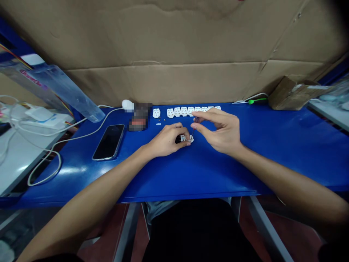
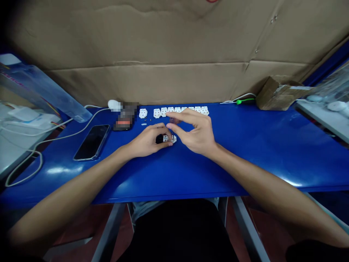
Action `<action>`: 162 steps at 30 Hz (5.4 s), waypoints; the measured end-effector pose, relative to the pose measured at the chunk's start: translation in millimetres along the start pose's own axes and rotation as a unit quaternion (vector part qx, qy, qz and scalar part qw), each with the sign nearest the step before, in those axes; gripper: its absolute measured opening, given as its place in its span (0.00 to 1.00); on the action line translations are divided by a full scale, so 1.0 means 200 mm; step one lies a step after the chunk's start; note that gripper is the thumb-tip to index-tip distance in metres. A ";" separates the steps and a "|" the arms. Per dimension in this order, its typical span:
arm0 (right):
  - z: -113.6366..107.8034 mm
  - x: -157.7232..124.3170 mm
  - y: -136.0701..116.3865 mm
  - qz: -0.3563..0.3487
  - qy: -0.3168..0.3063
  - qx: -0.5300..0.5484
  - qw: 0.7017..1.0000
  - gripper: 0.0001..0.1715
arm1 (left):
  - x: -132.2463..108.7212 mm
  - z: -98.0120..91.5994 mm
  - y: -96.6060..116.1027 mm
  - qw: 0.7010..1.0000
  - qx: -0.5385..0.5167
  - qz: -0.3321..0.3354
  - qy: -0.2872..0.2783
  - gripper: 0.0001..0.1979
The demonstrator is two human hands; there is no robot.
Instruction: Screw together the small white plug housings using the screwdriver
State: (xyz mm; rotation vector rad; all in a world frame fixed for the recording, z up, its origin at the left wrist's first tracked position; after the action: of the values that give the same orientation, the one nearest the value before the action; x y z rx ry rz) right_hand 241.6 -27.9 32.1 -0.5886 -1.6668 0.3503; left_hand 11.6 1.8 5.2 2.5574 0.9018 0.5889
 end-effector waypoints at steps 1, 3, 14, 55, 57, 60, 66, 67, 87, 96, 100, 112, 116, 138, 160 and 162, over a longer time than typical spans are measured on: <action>0.00 0.00 0.00 0.000 -0.006 0.002 1.000 0.21 | 0.00 0.00 0.00 1.000 -0.001 -0.001 -0.001 0.05; -0.01 -0.01 0.00 0.007 -0.024 0.013 1.000 0.22 | 0.00 0.00 -0.01 1.000 -0.001 -0.004 -0.002 0.05; -0.02 -0.01 0.03 0.025 -0.052 0.092 0.994 0.23 | 0.00 0.00 0.00 1.000 -0.013 -0.006 -0.001 0.04; -0.01 0.00 0.02 0.018 0.006 0.071 0.997 0.21 | 0.01 0.00 -0.01 0.998 -0.069 -0.006 0.004 0.04; -0.01 -0.01 0.02 0.019 0.001 0.073 0.997 0.24 | 0.01 0.00 -0.01 0.997 -0.071 -0.002 0.003 0.04; -0.01 -0.03 0.03 0.056 -0.023 0.100 0.993 0.26 | 0.01 0.00 -0.02 0.997 -0.073 0.001 0.002 0.04; -0.02 -0.01 0.01 0.065 -0.039 0.115 0.991 0.17 | 0.01 0.00 -0.01 0.997 -0.078 -0.007 0.012 0.05; -0.02 0.00 0.01 0.053 -0.030 0.112 0.992 0.18 | 0.01 0.00 -0.01 0.997 -0.081 -0.010 0.014 0.05; -0.01 -0.02 0.02 0.045 -0.010 0.126 0.991 0.22 | 0.01 0.00 0.01 0.996 -0.088 -0.023 -0.002 0.06; -0.02 -0.02 -0.01 0.051 -0.060 0.119 0.990 0.21 | 0.01 0.02 0.01 0.994 -0.100 0.006 0.035 0.04; -0.02 -0.01 0.00 0.033 -0.036 0.119 0.992 0.19 | 0.01 0.02 0.01 0.995 -0.085 0.019 0.047 0.04; -0.03 -0.01 0.00 0.033 -0.062 0.143 0.987 0.23 | 0.00 0.03 0.04 0.997 -0.045 0.036 0.048 0.05; -0.02 -0.02 0.01 0.075 -0.053 0.161 0.983 0.26 | 0.00 0.04 0.03 0.997 -0.042 0.038 0.052 0.06; -0.03 -0.01 0.01 0.018 -0.065 0.150 0.986 0.24 | 0.00 0.02 0.06 0.998 -0.022 0.047 0.044 0.05; -0.01 -0.03 0.01 0.093 -0.086 0.180 0.975 0.22 | 0.01 0.04 0.03 0.998 -0.014 0.048 0.035 0.06; -0.01 -0.02 0.00 0.079 -0.068 0.177 0.979 0.20 | 0.01 0.04 0.03 0.998 -0.007 0.050 0.034 0.06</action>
State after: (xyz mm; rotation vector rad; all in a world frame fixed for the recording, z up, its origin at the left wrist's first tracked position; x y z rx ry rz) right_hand 244.7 -30.0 28.9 -0.4364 -1.6388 0.7999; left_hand 19.1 -2.8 1.8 2.5960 0.7919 0.7127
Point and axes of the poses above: each hand's wrist, its own x-axis towards the middle knuckle, its own z-axis out of the palm, y = z × x, the point moved 1 cm from there along x, towards the middle knuckle, and after that the axes turned 7 degrees about x, right-handed, at the moved point
